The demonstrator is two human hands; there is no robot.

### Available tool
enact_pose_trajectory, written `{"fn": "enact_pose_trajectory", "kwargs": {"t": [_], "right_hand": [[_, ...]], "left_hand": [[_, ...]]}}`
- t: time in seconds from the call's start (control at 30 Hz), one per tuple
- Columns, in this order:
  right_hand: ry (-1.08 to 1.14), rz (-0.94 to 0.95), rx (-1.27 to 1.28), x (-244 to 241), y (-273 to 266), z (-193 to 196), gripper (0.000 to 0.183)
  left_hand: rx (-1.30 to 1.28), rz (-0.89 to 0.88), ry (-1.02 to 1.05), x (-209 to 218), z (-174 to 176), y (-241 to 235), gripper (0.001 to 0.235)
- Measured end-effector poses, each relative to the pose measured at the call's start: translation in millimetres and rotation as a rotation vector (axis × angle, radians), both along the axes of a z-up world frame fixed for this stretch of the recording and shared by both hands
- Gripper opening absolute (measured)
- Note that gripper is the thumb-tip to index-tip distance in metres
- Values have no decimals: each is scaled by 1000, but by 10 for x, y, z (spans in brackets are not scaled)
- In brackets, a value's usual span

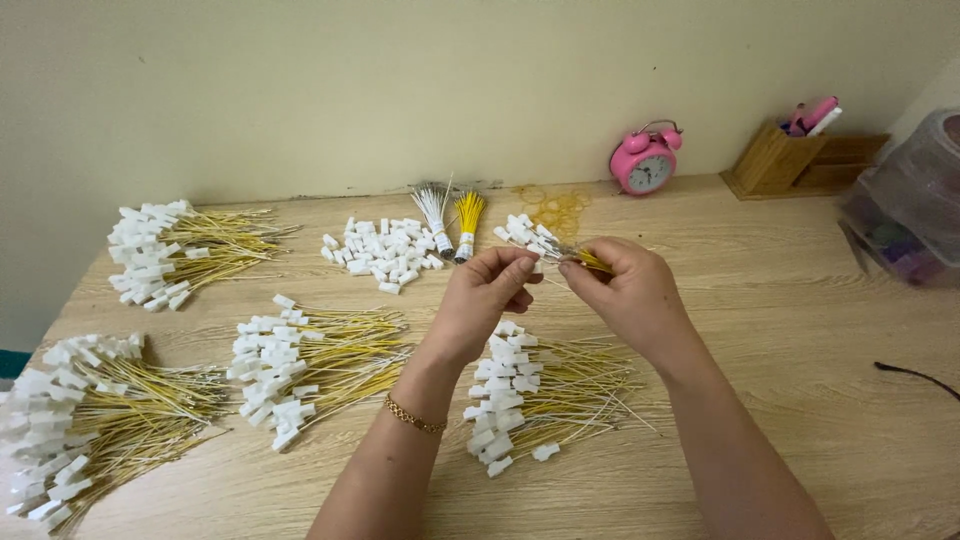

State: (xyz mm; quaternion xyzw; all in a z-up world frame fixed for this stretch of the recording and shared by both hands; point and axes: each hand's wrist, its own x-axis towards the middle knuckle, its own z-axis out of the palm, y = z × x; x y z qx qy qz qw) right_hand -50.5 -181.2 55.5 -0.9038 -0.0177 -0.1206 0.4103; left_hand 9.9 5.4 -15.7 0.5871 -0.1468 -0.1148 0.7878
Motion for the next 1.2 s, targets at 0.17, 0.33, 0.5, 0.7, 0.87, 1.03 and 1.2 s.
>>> {"fn": "enact_pose_trajectory", "kwargs": {"t": [0.17,0.33,0.5,0.7,0.87,1.03,1.2], "right_hand": [[-123,55,-26,-35,0,24,21],[-21,38,-22,-32,23,50,23],[2,48,56,-33,20,49,23],[73,97,91,33,-20,-36,23],[78,68,105,42,-15,-63,23],[48,108,152,23,22,-39,17],[-19,131,79,51,7,-89,18]], "left_hand": [[-48,-29,80,-48,74,13,25],[-23,-26,97,-87,150,23,23],[-37,-32,20,-83,110,25,20],[-66,-22,67,-91,127,23,21],[-82,-42,71,-100,137,21,21],[-90,-35,64,-81,74,-20,19],[-66,-28,45,-91,54,-60,17]]}}
